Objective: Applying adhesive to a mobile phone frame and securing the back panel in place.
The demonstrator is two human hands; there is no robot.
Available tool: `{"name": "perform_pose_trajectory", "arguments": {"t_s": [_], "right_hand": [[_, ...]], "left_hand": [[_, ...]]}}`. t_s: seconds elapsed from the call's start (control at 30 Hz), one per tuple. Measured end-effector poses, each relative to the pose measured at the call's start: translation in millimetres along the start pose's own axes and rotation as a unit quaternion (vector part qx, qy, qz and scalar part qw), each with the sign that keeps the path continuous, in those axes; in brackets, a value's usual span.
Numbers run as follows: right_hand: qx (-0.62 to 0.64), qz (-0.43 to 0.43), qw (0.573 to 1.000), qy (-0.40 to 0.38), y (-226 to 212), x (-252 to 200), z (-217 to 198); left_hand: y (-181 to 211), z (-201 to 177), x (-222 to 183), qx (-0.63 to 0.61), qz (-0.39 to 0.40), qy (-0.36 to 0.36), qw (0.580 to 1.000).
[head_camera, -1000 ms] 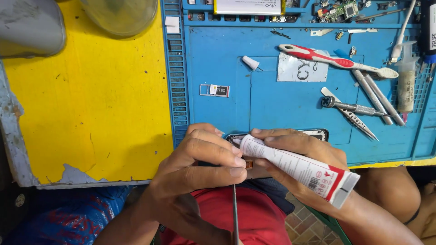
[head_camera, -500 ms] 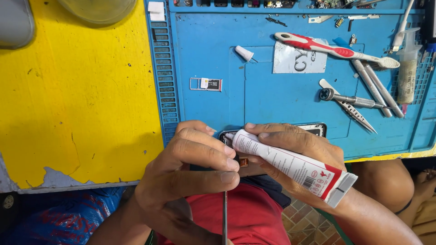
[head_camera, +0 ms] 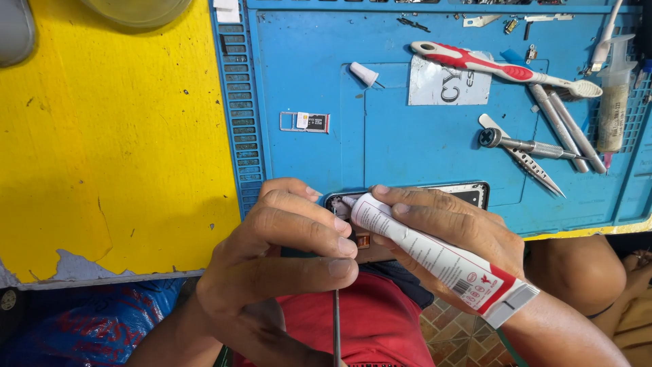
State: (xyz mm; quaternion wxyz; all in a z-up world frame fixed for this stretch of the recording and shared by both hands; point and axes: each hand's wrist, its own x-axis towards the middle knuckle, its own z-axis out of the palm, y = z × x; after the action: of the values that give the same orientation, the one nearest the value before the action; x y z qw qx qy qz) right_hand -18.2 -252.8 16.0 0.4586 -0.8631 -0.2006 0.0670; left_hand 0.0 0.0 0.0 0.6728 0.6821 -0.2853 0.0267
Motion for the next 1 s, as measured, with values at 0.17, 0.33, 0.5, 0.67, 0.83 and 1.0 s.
{"name": "perform_pose_trajectory", "arguments": {"t_s": [0.17, 0.33, 0.5, 0.67, 0.83, 1.0], "right_hand": [[-0.034, -0.007, 0.999, 0.025, -4, 0, 0], [-0.069, 0.077, 0.995, -0.017, 2, -10, -7], [-0.047, 0.068, 0.997, -0.001, 0, -15, -10], [-0.121, 0.132, 0.984, -0.014, 0, -19, -15], [-0.101, 0.098, 0.99, 0.015, -4, -19, -20], [-0.131, 0.135, 0.982, 0.033, -10, -25, -23]], "left_hand": [[0, -2, -1, 0.004, -0.003, -0.009, 1.0], [1, -2, -1, 0.009, -0.006, -0.011, 1.0], [0, -2, -3, 0.006, -0.013, -0.017, 1.0], [-3, 2, -4, 0.009, 0.005, 0.001, 1.0], [-1, 7, -3, 0.002, -0.007, 0.018, 1.0], [1, 11, -4, 0.005, -0.015, 0.036, 0.999]]}}
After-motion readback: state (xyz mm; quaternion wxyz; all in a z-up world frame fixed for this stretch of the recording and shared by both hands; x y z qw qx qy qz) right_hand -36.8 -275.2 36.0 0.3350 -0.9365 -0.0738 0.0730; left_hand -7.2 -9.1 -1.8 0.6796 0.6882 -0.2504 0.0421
